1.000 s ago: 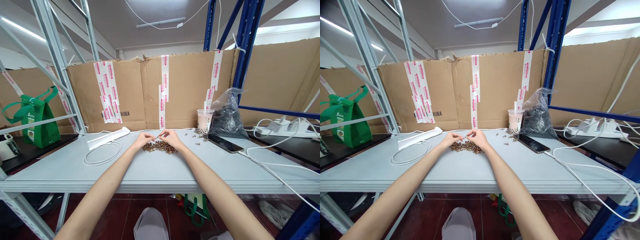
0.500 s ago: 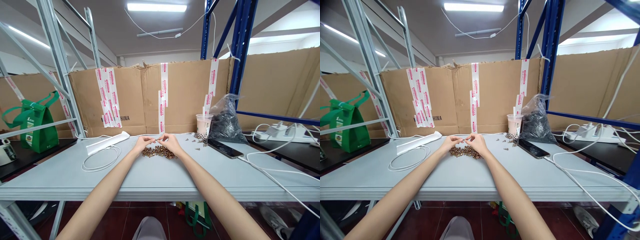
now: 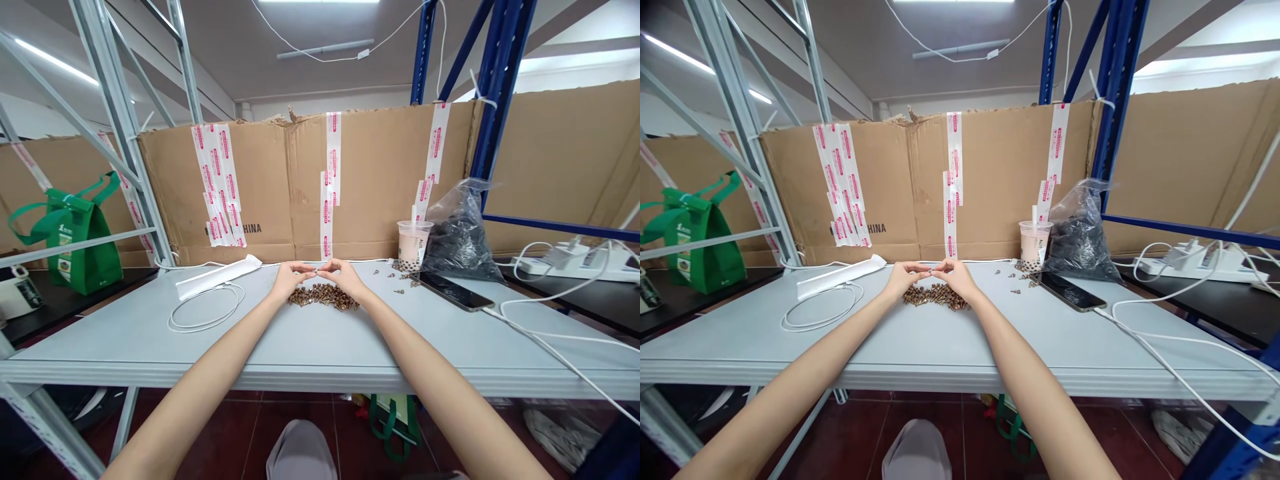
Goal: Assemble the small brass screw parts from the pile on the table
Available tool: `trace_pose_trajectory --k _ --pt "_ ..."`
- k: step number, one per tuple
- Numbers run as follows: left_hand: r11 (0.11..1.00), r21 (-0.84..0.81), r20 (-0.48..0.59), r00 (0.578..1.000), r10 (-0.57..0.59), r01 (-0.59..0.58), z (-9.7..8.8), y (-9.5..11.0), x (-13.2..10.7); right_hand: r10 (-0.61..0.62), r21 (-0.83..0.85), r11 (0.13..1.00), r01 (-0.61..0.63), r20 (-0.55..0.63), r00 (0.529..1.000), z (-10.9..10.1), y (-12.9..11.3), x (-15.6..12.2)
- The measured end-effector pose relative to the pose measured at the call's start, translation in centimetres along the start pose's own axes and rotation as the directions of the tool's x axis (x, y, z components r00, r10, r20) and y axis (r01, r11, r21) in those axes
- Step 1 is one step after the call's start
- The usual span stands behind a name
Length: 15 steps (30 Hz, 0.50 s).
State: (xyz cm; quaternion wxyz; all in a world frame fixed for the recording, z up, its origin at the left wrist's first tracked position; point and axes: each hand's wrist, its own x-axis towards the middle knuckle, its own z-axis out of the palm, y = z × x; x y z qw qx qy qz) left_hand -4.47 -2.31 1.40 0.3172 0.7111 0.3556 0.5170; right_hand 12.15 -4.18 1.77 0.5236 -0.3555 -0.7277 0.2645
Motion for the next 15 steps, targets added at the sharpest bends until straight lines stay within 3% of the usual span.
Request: trace_pose_trajectory --k 9,15 --pt "0.948 0.278 -0.076 0.981 0.181 -0.153 0.3 0.7 -0.4 -0.025 -0.113 0.993 0.045 0.165 0.986 0.2 1.3 -0.4" --pt "0.880 0.382 -0.001 0.953 0.304 -0.280 0.3 1.2 -0.7 0.034 0.042 0.998 -0.045 0.233 0.972 0.4 1.1 -0.4"
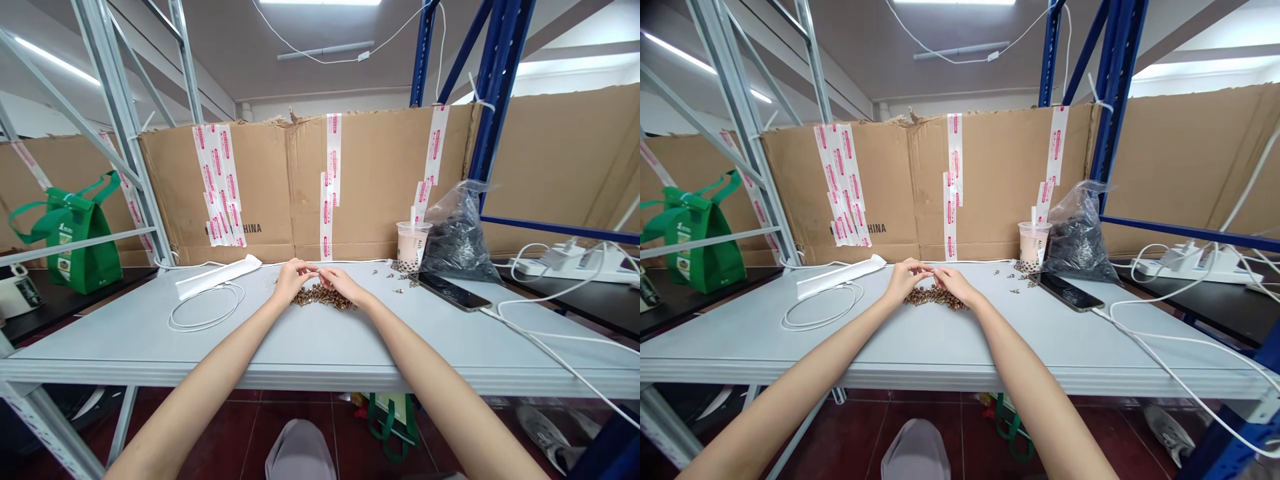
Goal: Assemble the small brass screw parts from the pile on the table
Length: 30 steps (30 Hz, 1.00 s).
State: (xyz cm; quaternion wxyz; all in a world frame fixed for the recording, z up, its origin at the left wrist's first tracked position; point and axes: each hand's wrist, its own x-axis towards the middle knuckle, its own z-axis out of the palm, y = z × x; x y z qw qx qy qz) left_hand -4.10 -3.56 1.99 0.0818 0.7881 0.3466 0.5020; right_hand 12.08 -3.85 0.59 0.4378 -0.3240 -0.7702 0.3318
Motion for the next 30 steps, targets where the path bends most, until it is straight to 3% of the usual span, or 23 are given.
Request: trace_pose_trajectory --k 5,13,18,23,26,30 --pt "0.997 0.039 -0.007 0.997 0.074 -0.073 0.30 0.41 -0.16 0.069 0.086 0.994 -0.071 0.028 0.997 -0.25 -0.16 0.05" --pt "0.991 0.102 -0.030 0.996 0.088 -0.084 0.56 0.70 -0.36 0.002 0.030 1.000 -0.001 -0.035 0.999 -0.28 -0.28 0.23" --pt "0.996 0.057 -0.010 0.998 0.066 -0.066 0.93 0.84 -0.51 0.015 0.015 1.000 -0.015 -0.007 1.000 -0.36 0.32 0.25" --pt "0.998 0.062 -0.029 0.999 0.025 -0.023 0.76 1.02 -0.27 -0.030 -0.144 0.989 0.015 -0.102 0.994 -0.51 -0.22 0.15" --pt "0.993 0.109 -0.015 0.998 0.053 -0.051 0.67 0.89 -0.23 -0.066 -0.257 0.966 0.026 -0.149 0.987 -0.60 -0.54 0.03" --pt "0.982 0.160 0.001 0.995 0.102 -0.101 0.54 0.73 -0.32 -0.081 -0.276 0.961 0.036 -0.155 0.985 -0.62 -0.58 -0.05"
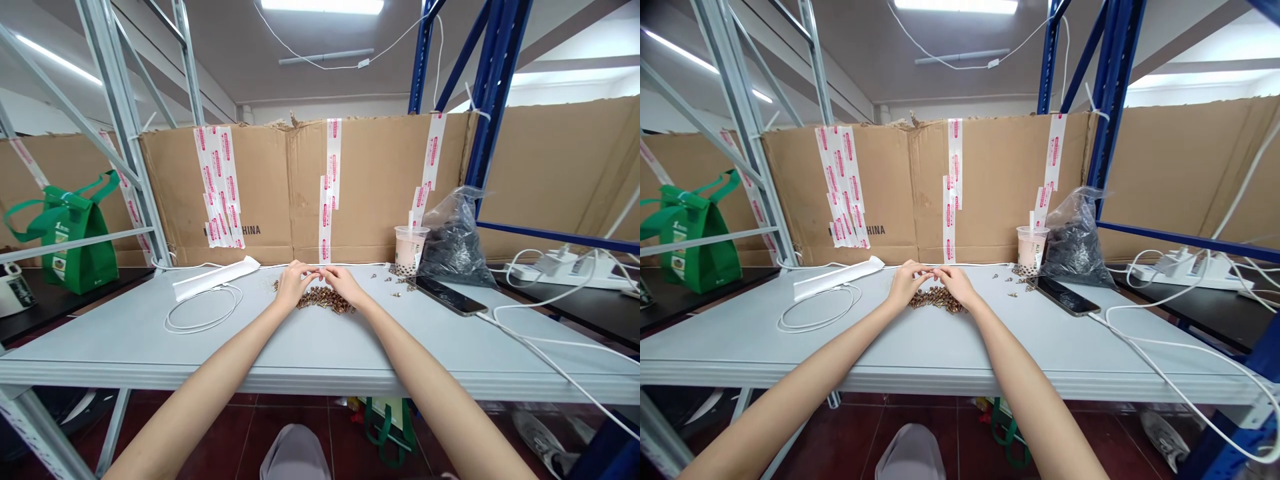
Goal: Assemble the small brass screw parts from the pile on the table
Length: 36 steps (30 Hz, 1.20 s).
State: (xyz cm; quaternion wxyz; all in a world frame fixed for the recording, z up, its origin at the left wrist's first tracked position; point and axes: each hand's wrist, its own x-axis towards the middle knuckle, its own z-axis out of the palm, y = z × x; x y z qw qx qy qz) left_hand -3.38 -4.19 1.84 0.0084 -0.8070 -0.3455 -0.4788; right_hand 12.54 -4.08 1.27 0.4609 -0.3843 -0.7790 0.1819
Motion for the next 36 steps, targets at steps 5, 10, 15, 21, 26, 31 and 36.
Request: trace_pose_trajectory --k 5,10,15,21,26,31,36 --pt "0.999 0.021 0.031 0.999 0.038 -0.038 -0.21 0.08 0.00 0.008 0.094 0.996 -0.010 0.024 1.000 0.08 0.09 0.08" --pt "0.997 -0.002 0.030 0.996 0.081 -0.081 -0.03 0.00 0.01 0.047 0.252 0.965 -0.075 0.112 0.993 0.23 0.12 0.12" --pt "0.995 0.003 -0.006 0.995 0.095 -0.095 0.20 -0.10 -0.03 0.081 0.284 0.952 -0.116 0.131 0.988 0.32 0.38 0.20" --pt "0.998 0.009 -0.025 0.997 0.069 -0.068 -0.27 0.19 0.05 0.105 0.270 0.954 -0.129 0.100 0.989 -0.14 0.10 0.41" --pt "0.996 0.016 -0.009 0.996 0.090 -0.090 -0.30 0.28 -0.05 0.046 0.263 0.963 -0.063 0.067 0.997 -0.13 -0.17 0.42" --pt "0.993 0.064 -0.016 0.995 0.102 -0.101 -0.08 0.38 -0.15 0.054 0.325 0.943 -0.076 0.078 0.995 -0.06 -0.24 0.34" --pt "0.984 0.127 -0.054 0.990 0.130 -0.122 -0.39 0.56 -0.12 0.026 0.337 0.940 -0.043 0.056 0.998 -0.28 -0.49 0.35"
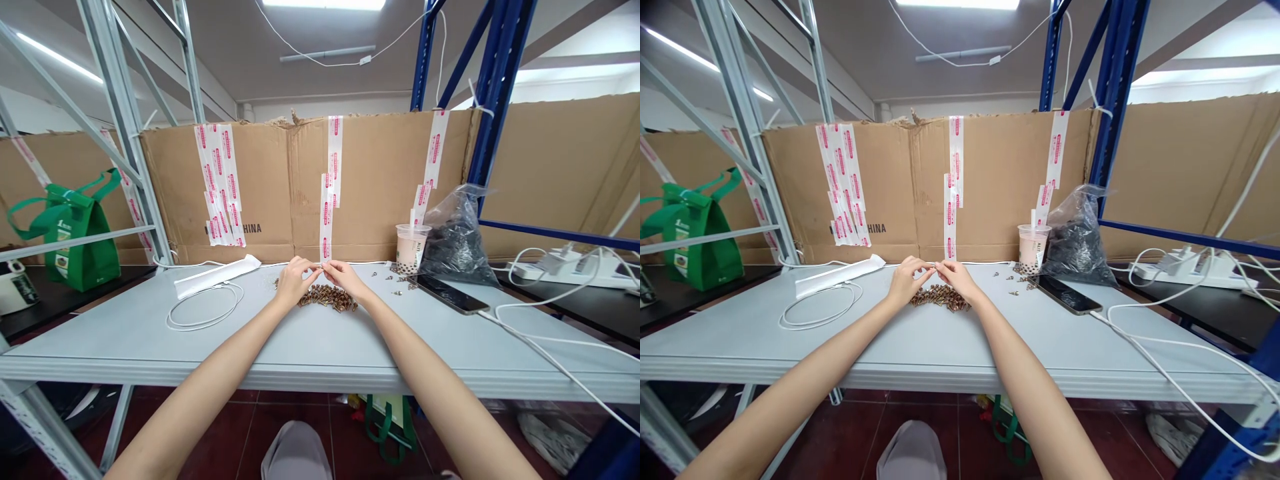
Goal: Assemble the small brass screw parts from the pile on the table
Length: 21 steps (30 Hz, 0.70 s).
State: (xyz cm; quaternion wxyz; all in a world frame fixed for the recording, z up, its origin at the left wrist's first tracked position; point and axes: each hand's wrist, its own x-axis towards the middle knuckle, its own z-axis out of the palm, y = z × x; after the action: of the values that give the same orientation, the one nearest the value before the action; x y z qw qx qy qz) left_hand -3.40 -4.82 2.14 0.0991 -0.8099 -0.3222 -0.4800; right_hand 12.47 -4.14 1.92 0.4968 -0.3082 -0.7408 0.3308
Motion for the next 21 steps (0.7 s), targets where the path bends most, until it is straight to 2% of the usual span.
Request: trace_pose_trajectory --k 10,16,21 --pt "0.993 0.004 0.013 0.993 0.120 -0.120 0.44 -0.19 -0.21 0.028 -0.018 0.999 -0.027 0.028 0.999 0.09 0.38 -0.12" --pt "0.996 0.022 -0.002 0.996 0.091 -0.090 0.16 -0.19 -0.08 0.084 0.019 0.996 -0.084 0.040 0.996 0.01 0.24 -0.01" --pt "0.993 0.014 0.016 0.993 0.114 -0.114 0.23 -0.28 -0.16 0.049 -0.003 0.999 -0.049 0.086 0.995 -0.09 0.59 0.02"
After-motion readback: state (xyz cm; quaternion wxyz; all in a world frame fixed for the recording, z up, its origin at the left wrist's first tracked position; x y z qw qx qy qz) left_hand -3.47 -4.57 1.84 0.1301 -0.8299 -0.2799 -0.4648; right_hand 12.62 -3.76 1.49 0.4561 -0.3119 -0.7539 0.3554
